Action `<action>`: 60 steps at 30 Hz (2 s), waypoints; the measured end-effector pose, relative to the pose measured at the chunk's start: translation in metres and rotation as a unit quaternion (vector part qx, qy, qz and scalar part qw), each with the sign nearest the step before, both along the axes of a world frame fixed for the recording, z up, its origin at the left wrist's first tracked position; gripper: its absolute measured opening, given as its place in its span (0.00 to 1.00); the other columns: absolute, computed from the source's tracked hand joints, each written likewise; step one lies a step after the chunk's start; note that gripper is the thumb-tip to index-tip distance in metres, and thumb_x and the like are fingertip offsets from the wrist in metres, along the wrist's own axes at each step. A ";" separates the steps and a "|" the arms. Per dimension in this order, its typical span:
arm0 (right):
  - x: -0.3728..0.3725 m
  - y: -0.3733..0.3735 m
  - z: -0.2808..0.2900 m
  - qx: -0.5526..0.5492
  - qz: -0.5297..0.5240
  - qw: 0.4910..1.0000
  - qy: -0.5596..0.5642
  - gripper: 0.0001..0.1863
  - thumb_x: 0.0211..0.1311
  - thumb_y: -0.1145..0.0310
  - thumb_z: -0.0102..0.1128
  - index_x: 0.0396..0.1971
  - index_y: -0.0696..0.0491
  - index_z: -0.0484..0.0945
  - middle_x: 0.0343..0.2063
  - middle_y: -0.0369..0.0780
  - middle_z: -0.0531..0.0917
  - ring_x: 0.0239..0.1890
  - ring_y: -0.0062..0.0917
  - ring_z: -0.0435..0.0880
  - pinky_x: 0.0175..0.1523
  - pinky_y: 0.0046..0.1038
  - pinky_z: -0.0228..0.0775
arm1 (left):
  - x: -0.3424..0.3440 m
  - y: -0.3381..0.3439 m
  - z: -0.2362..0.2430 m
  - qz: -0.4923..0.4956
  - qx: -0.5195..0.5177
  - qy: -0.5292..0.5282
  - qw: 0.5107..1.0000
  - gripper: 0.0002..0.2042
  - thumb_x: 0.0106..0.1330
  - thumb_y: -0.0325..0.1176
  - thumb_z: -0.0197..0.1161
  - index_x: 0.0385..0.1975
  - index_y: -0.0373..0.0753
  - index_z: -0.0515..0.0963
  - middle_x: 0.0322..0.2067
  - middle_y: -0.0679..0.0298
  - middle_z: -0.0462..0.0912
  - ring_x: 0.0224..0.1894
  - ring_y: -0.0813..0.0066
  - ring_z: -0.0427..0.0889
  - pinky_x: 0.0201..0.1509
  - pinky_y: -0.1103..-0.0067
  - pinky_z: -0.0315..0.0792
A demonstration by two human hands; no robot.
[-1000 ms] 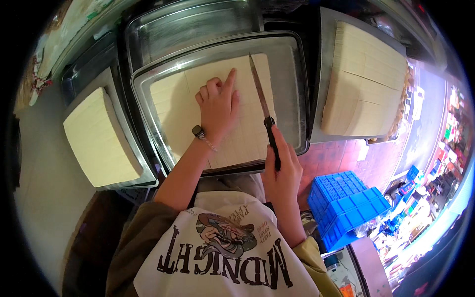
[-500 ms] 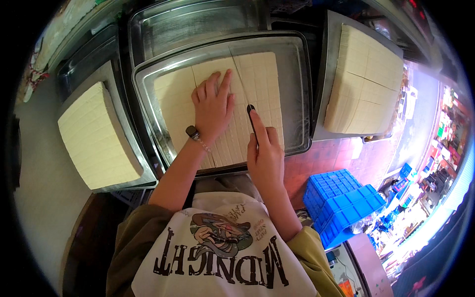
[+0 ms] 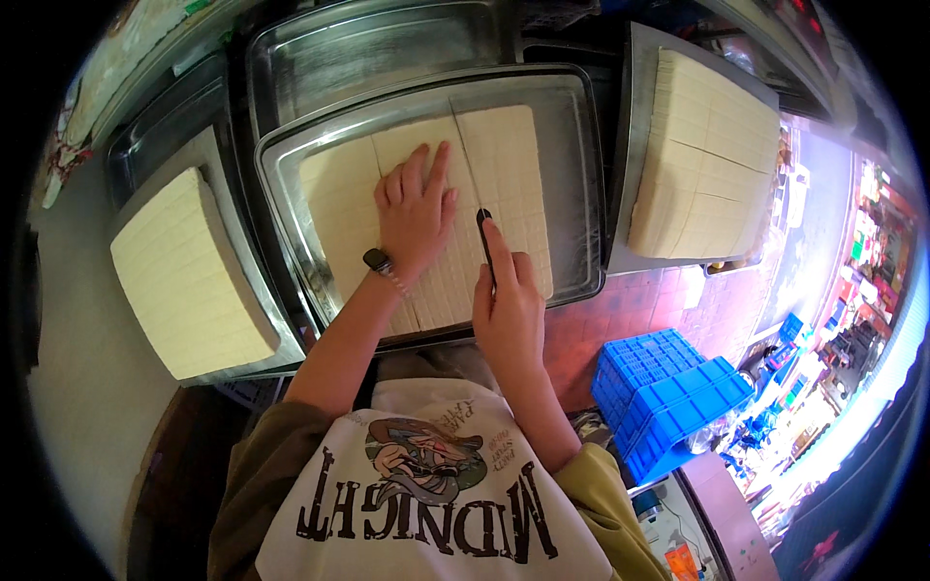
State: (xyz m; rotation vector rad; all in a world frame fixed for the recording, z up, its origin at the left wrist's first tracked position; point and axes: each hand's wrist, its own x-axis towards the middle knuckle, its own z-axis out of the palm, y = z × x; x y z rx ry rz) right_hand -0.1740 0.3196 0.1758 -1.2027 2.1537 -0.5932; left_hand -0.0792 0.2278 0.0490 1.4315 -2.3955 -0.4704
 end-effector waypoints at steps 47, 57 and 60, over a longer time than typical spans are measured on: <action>-0.003 -0.005 -0.004 0.009 0.052 0.998 0.038 0.28 0.63 0.77 0.51 0.65 0.48 0.66 0.30 0.49 0.75 0.26 0.45 0.78 0.33 0.42 0.71 | 0.012 -0.020 0.001 -0.050 -0.015 -0.005 0.999 0.27 0.65 0.37 0.55 0.65 0.45 0.64 0.68 0.62 0.60 0.69 0.64 0.59 0.66 0.62 0.54; -0.003 -0.002 -0.006 0.027 0.050 0.997 0.046 0.28 0.63 0.77 0.51 0.64 0.48 0.67 0.28 0.48 0.75 0.26 0.44 0.78 0.33 0.42 0.71 | 0.012 -0.019 -0.002 -0.054 -0.034 -0.015 0.998 0.27 0.66 0.39 0.55 0.66 0.46 0.64 0.69 0.62 0.59 0.69 0.63 0.59 0.66 0.60 0.55; -0.002 0.002 -0.007 0.031 0.054 0.997 0.052 0.28 0.62 0.78 0.52 0.64 0.48 0.67 0.28 0.48 0.75 0.25 0.44 0.77 0.33 0.42 0.71 | 0.012 -0.018 -0.003 -0.054 -0.042 -0.023 0.997 0.27 0.66 0.40 0.55 0.66 0.46 0.64 0.69 0.62 0.59 0.69 0.63 0.59 0.66 0.60 0.55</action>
